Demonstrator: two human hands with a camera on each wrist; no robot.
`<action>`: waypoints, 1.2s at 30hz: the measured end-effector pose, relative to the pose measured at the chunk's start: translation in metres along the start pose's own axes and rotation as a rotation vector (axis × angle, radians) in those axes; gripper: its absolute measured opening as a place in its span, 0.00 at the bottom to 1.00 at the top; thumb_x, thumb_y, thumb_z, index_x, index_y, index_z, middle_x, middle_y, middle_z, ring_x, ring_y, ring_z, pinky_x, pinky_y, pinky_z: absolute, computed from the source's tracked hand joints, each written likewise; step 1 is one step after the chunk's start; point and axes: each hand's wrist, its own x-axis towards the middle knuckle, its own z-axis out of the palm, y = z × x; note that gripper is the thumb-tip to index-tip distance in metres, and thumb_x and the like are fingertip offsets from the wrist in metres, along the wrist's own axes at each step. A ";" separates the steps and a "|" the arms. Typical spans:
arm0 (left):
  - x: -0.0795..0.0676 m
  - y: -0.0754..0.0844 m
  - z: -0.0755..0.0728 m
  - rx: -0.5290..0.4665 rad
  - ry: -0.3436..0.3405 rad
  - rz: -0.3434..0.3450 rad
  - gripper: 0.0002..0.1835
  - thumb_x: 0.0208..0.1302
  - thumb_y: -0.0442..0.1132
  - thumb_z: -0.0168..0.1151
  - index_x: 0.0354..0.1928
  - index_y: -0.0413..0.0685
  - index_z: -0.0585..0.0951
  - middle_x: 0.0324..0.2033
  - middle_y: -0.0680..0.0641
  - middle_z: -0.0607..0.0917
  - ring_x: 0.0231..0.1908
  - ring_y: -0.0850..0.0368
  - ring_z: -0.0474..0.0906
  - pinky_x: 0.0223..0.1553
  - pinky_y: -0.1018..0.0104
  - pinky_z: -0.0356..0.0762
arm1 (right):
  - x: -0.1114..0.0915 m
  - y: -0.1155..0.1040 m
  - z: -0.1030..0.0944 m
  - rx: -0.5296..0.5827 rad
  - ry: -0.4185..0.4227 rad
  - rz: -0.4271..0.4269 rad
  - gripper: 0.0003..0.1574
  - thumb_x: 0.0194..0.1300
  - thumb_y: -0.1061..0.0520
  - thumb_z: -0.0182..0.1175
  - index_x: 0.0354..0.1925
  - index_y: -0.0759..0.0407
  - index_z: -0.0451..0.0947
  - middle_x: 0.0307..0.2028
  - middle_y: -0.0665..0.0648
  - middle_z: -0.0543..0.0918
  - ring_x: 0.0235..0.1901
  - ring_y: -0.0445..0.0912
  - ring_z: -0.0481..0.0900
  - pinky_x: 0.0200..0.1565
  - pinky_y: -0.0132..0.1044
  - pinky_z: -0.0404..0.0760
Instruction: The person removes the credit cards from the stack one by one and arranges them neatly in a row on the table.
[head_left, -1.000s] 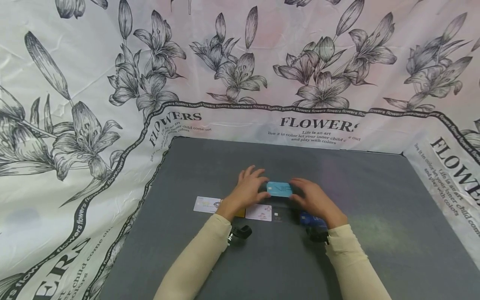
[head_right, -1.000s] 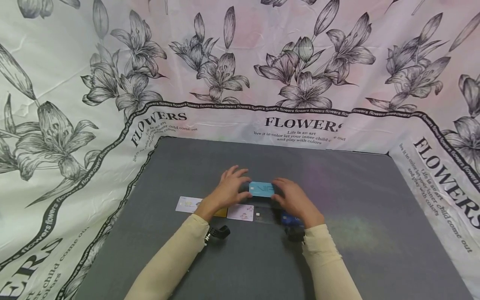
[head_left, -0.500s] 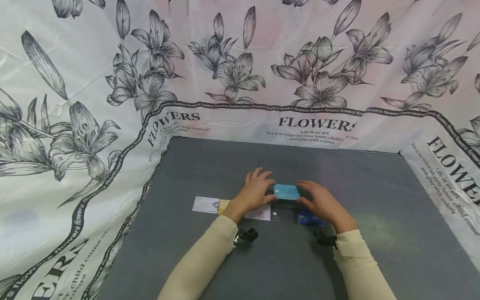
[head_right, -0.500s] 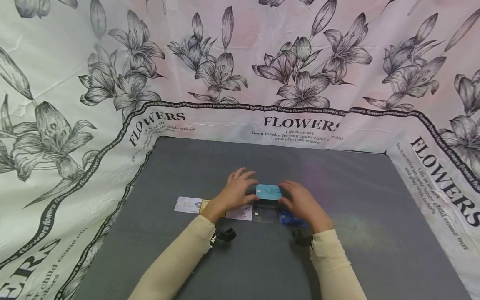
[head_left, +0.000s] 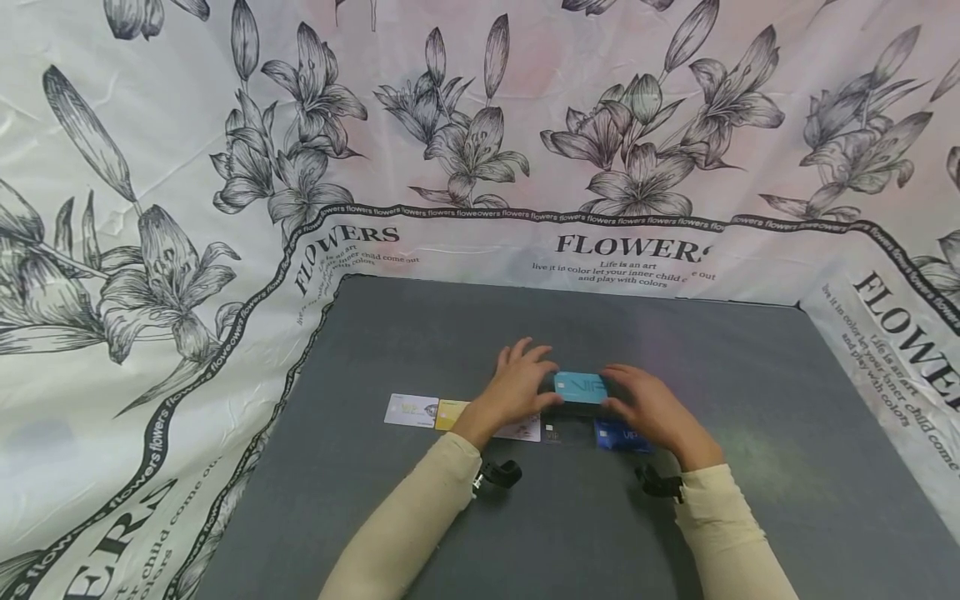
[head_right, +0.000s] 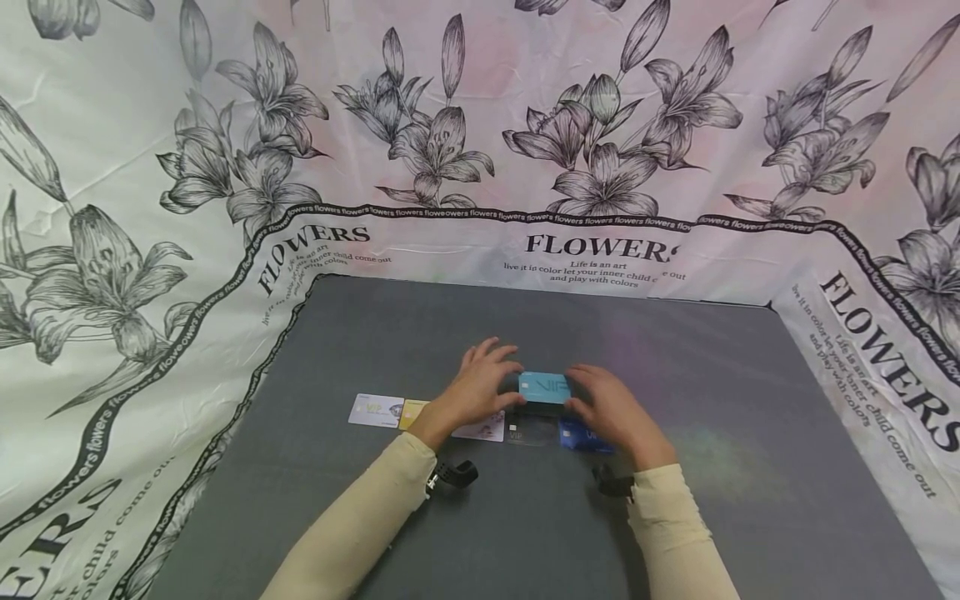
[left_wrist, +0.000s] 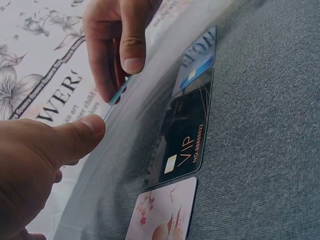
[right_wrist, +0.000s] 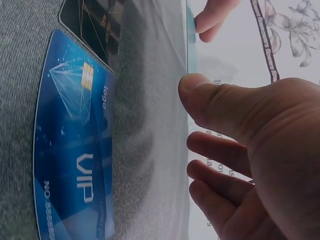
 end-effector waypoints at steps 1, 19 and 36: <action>0.000 0.001 0.001 -0.005 -0.001 0.001 0.29 0.74 0.58 0.72 0.70 0.56 0.84 0.82 0.47 0.70 0.86 0.38 0.53 0.83 0.30 0.54 | -0.001 0.000 -0.001 -0.001 -0.001 0.002 0.33 0.77 0.58 0.68 0.73 0.71 0.75 0.73 0.75 0.76 0.72 0.73 0.74 0.70 0.72 0.74; 0.010 0.023 0.007 -0.011 -0.011 0.045 0.29 0.74 0.60 0.71 0.70 0.57 0.84 0.82 0.49 0.71 0.86 0.42 0.53 0.83 0.32 0.55 | -0.025 0.016 -0.018 0.009 -0.006 -0.001 0.34 0.78 0.57 0.68 0.75 0.69 0.74 0.73 0.74 0.76 0.72 0.73 0.74 0.68 0.73 0.74; 0.021 0.049 0.016 0.026 -0.008 0.061 0.29 0.73 0.62 0.72 0.69 0.59 0.85 0.81 0.52 0.72 0.85 0.45 0.56 0.83 0.34 0.58 | -0.044 0.032 -0.027 -0.009 0.015 0.028 0.34 0.77 0.58 0.69 0.74 0.68 0.75 0.71 0.74 0.78 0.71 0.73 0.76 0.67 0.74 0.75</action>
